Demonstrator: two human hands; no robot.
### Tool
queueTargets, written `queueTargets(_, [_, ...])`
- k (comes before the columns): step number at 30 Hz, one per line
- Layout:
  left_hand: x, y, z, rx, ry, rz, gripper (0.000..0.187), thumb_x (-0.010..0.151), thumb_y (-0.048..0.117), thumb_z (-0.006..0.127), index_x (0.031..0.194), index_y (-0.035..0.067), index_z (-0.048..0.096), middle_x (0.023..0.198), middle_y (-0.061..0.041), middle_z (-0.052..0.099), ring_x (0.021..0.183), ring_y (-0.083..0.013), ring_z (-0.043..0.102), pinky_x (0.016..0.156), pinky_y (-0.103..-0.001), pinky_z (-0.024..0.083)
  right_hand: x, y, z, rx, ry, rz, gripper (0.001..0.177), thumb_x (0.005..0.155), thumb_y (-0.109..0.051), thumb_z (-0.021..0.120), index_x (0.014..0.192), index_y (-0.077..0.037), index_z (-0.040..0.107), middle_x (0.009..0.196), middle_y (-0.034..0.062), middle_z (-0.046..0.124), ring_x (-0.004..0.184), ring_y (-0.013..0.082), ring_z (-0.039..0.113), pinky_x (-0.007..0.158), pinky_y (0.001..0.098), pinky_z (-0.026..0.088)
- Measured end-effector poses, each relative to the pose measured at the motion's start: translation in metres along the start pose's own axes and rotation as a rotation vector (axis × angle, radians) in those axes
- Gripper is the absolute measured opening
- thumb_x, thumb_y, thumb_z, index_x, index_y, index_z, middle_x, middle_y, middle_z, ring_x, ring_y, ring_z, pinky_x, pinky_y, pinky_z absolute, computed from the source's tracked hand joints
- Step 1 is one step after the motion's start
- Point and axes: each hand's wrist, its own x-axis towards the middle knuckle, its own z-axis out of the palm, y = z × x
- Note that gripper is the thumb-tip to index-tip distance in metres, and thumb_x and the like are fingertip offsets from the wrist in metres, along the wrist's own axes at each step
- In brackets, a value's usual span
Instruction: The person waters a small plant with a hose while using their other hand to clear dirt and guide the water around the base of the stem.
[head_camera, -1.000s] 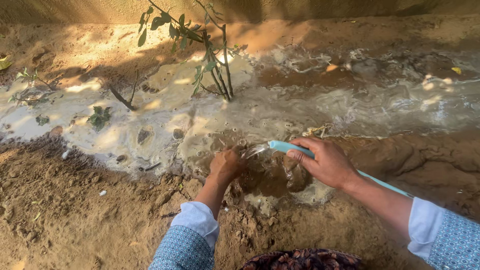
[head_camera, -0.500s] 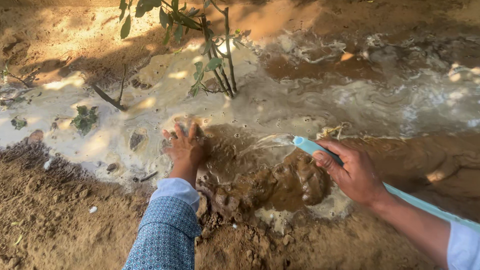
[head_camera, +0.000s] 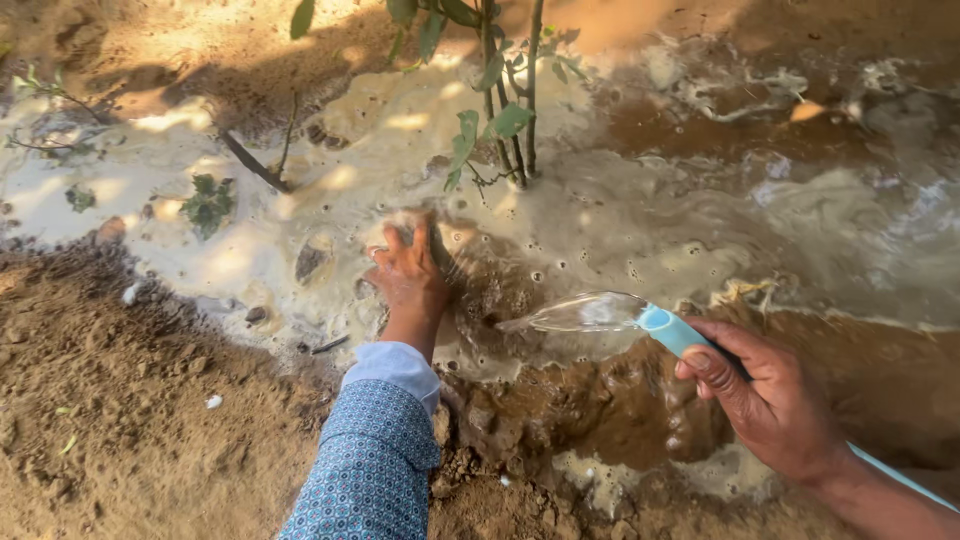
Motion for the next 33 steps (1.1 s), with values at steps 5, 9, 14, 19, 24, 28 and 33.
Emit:
queueTargets(5, [0.015,-0.008,0.03,-0.097,0.245,0.047,0.084,0.083,0.018,0.072,0.158,0.034,0.041,0.153,-0.023,0.036,0.124,-0.0473,0.048,0.096,-0.061,0.045,0.008,-0.006,-0.014,-0.003,0.029,0.022,0.048,0.095,-0.033,0.06,0.131,-0.003,0.067,0.085,0.0035,0.074,0.069,0.0106,0.062,0.062,0.0275,0.055])
queueTargets(9, [0.023,-0.008,0.048,-0.157,0.217,0.058,0.035,0.094,0.03,0.064,0.13,0.027,0.061,0.135,-0.017,0.052,0.117,-0.0416,0.054,0.094,-0.058,0.046,0.01,-0.007,-0.013,0.021,0.014,0.034,0.049,0.094,-0.033,0.061,0.134,-0.004,0.066,0.083,0.0024,0.073,0.068,0.01,0.062,0.061,0.027,0.055])
queueTargets(14, [0.022,-0.011,0.056,-0.111,0.198,0.053,0.028,0.1,0.02,0.051,0.123,0.03,0.064,0.131,-0.013,0.054,0.117,-0.0362,0.055,0.094,-0.056,0.045,0.009,-0.013,-0.009,0.017,0.007,0.047,0.049,0.094,-0.032,0.061,0.135,-0.005,0.066,0.082,0.0018,0.072,0.067,0.0099,0.061,0.061,0.0267,0.055])
queueTargets(19, [0.008,-0.008,0.047,0.039,0.07,0.095,0.033,0.099,0.031,0.048,0.13,0.027,0.056,0.13,-0.012,0.054,0.118,-0.0305,0.055,0.093,-0.052,0.046,0.002,-0.021,-0.01,0.023,0.019,-0.008,0.044,0.098,-0.033,0.059,0.129,-0.002,0.069,0.082,0.0016,0.069,0.068,0.0095,0.058,0.06,0.0264,0.053])
queueTargets(24, [-0.007,-0.002,0.038,0.081,-0.056,0.114,0.029,0.106,0.028,0.041,0.116,0.019,0.066,0.103,-0.011,0.066,0.104,-0.0287,0.063,0.084,-0.049,0.054,-0.008,-0.03,-0.016,0.06,0.007,0.017,0.046,0.097,-0.033,0.059,0.13,-0.002,0.068,0.082,0.0027,0.068,0.069,0.0095,0.058,0.06,0.0271,0.053])
queueTargets(28, [-0.029,0.002,0.038,0.059,-0.157,0.103,0.035,0.105,0.028,0.043,0.1,0.009,0.072,0.093,-0.01,0.071,0.085,-0.0233,0.073,0.078,-0.042,0.06,-0.022,-0.041,-0.018,0.04,-0.032,0.026,0.053,0.095,-0.038,0.059,0.134,-0.004,0.067,0.08,0.0039,0.072,0.066,0.0095,0.06,0.057,0.0274,0.056])
queueTargets(33, [-0.067,0.008,0.028,-0.132,-0.136,0.028,0.044,0.11,0.03,0.038,0.107,0.012,0.078,0.108,-0.017,0.074,0.101,-0.0321,0.071,0.093,-0.047,0.052,-0.04,-0.064,-0.018,-0.034,-0.04,-0.04,0.055,0.092,-0.04,0.061,0.135,-0.006,0.065,0.084,0.0014,0.075,0.069,0.0079,0.065,0.057,0.026,0.058])
